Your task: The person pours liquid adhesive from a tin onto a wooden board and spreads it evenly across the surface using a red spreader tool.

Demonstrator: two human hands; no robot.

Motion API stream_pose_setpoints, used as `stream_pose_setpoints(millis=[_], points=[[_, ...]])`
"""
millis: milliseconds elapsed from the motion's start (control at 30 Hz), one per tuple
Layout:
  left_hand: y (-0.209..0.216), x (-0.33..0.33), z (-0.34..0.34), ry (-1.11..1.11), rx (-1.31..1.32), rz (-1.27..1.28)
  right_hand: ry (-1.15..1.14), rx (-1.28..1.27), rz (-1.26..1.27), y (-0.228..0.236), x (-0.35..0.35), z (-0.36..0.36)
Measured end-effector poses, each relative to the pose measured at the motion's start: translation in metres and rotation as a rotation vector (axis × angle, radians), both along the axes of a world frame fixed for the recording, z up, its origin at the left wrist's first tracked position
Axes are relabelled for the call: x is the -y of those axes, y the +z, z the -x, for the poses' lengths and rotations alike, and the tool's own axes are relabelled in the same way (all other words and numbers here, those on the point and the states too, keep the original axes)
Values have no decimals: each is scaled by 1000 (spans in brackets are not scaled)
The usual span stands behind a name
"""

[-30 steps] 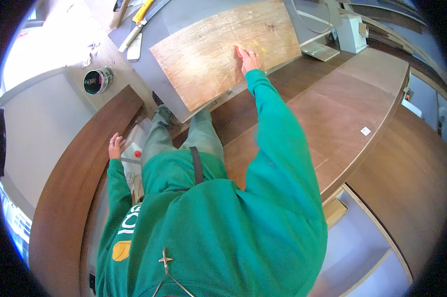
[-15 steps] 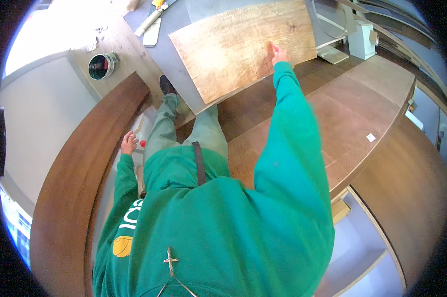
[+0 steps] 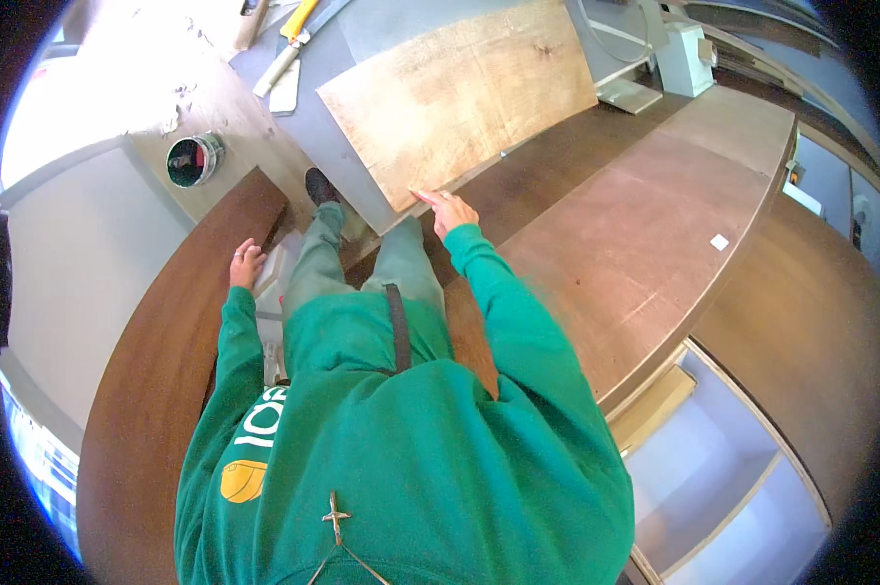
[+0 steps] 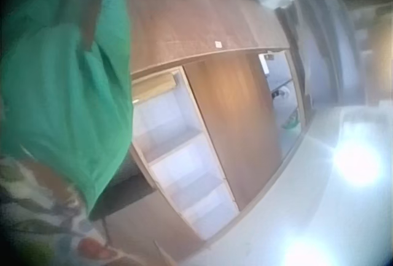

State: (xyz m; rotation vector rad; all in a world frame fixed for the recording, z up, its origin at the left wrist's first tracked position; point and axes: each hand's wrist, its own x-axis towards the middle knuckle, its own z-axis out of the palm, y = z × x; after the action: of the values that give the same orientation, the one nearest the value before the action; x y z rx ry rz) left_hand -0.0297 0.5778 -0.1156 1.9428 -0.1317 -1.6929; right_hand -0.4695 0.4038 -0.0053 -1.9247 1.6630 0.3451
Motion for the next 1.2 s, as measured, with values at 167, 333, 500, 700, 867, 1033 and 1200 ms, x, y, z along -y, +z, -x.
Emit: stream_pose_setpoints(millis=[167, 333, 500, 700, 867, 1033, 1200], points=[[-3, -16, -23, 15, 16, 67, -219, 10, 246, -6, 109, 37], [2, -31, -36, 81, 27, 6, -57, -74, 429, -48, 165, 28], [-6, -53, -31, 66, 57, -8, -86, -85, 214, -29, 186, 33], [-4, -45, -28, 46, 34, -15, -221, 319, 295, -60, 204, 82], [-14, -46, -24, 54, -38, -44, -8, -116, 315, -57, 153, 21], [-2, -1, -13, -25, -55, -15, -33, -191, 219, -12, 57, -30], [-8, 9, -10, 10, -91, 18, 31, -139, 196, -12, -39, -75]])
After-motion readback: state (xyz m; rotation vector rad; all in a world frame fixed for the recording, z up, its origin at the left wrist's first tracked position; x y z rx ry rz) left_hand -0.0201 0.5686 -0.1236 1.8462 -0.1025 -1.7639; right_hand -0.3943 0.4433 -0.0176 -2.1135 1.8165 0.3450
